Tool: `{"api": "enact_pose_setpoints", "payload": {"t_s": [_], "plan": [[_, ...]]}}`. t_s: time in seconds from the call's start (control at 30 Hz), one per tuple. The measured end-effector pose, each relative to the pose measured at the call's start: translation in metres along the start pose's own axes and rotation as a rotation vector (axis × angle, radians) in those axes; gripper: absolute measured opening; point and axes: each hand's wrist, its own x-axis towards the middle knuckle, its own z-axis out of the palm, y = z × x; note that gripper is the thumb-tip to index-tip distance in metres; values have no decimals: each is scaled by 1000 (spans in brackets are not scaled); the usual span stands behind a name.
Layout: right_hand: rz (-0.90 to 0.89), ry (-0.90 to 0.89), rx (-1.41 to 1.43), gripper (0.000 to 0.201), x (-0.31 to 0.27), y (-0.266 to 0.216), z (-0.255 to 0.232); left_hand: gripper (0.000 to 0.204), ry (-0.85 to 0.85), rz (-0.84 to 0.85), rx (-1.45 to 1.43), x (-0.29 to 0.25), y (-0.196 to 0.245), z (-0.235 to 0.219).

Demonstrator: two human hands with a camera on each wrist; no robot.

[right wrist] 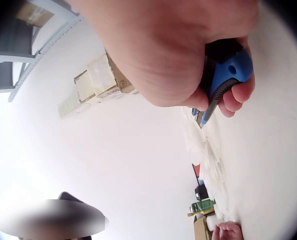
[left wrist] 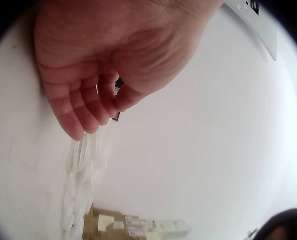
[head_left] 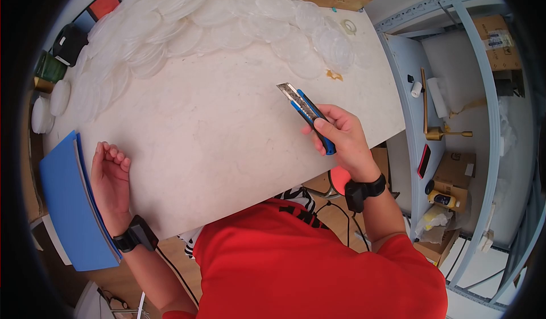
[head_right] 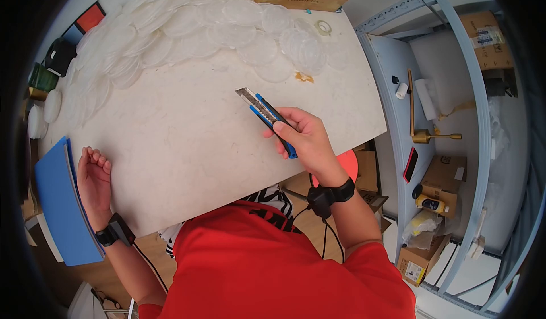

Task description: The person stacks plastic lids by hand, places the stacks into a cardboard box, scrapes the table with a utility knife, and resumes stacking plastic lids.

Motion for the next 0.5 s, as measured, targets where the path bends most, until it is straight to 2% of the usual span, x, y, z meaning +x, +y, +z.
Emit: {"api": "enact_pose_setpoints", "payload": {"t_s": [0.2,0.33,0.4,0.43,0.5], "plan": [[8,312,-285,27,-3,8,-22,15,1,4,-8,0,-1,0],[-11,383,-439,27,-2,16,-28,15,13,1,-3,0,-1,2],[-118,418,-612,25,-1,16,-24,16,15,2,-6,0,0,2],[-118,418,-612,25,0,16,-23,16,15,3,-6,0,0,2],[-255,380,-745,24,2,16,-22,16,8,2,-8,-1,0,2]]}}
